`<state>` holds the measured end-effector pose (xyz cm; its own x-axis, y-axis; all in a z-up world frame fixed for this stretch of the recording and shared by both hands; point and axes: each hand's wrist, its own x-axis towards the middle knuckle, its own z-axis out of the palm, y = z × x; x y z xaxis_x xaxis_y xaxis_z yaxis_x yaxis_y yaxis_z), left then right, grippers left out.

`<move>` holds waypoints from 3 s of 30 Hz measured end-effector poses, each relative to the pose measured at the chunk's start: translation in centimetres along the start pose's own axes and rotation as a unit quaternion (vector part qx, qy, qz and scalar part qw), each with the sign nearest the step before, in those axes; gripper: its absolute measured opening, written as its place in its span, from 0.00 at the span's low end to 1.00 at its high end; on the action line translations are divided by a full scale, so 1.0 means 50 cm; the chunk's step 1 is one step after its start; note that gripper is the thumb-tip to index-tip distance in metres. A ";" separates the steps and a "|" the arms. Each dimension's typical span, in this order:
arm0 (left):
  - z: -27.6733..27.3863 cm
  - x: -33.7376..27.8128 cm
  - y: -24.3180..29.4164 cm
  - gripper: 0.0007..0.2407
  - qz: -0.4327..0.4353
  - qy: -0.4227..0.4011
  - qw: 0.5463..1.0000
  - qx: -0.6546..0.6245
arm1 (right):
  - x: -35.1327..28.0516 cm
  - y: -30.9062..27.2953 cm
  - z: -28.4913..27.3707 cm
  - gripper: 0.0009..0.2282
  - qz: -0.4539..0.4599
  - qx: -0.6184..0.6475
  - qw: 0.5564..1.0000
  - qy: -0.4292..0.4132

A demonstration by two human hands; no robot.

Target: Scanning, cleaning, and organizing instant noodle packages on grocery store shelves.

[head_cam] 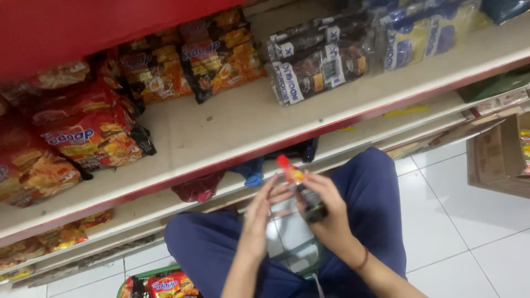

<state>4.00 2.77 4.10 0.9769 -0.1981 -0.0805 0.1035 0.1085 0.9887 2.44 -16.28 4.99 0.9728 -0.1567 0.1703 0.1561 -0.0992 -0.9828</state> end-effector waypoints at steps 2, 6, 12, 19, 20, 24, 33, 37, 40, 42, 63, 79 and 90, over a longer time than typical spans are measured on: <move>0.065 -0.018 0.024 0.25 -0.011 0.006 0.965 -0.263 | 0.002 0.008 0.007 0.28 -0.259 -0.169 0.950 -0.035; 0.084 0.004 0.032 0.23 -0.020 0.126 0.970 -0.208 | 0.008 -0.022 -0.016 0.31 -0.325 -0.325 0.885 -0.071; 0.055 0.004 0.044 0.18 0.000 0.125 0.968 -0.216 | 0.054 -0.024 -0.095 0.40 -0.265 -0.187 0.932 -0.161; 0.083 -0.003 0.112 0.15 0.029 0.061 0.987 -0.145 | 0.053 0.095 -0.163 0.41 0.197 0.422 0.855 -0.229; 0.084 -0.001 0.115 0.12 0.090 0.043 0.993 -0.060 | 0.044 0.113 -0.166 0.38 0.202 0.393 0.869 -0.222; 0.090 0.016 0.134 0.06 0.194 0.174 0.946 0.192 | 0.034 0.065 -0.176 0.35 0.197 0.350 0.899 -0.175; 0.098 0.069 0.171 0.06 0.172 0.199 0.915 0.304 | 0.023 0.060 -0.209 0.24 0.209 0.328 0.909 -0.151; 0.091 0.092 0.187 0.08 0.131 0.200 0.925 0.296 | 0.039 0.023 -0.205 0.20 0.209 0.294 0.920 -0.154; 0.092 0.111 0.190 0.08 0.143 0.188 0.922 0.305 | 0.041 0.033 -0.212 0.18 0.175 0.221 0.949 -0.140; 0.087 0.124 0.175 0.08 0.164 0.174 0.919 0.313 | 0.042 0.038 -0.219 0.17 0.160 0.166 0.966 -0.121; 0.066 0.402 -0.131 0.37 0.122 -0.116 0.667 0.726 | -0.006 0.045 -0.364 0.17 0.162 0.248 0.937 0.187; 0.184 0.052 0.052 0.20 0.264 -0.108 0.905 0.317 | 0.053 -0.054 -0.333 0.18 0.070 0.269 0.935 0.222; 0.195 -0.102 0.072 0.12 0.140 -0.175 0.946 0.235 | 0.059 -0.060 -0.299 0.16 0.033 0.230 0.952 0.200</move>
<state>-2.43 -5.30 9.31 0.8230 -0.5457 0.1580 -0.3251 -0.2243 0.9187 2.27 -31.14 9.54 0.8542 -0.5190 0.0300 0.2449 0.3508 -0.9039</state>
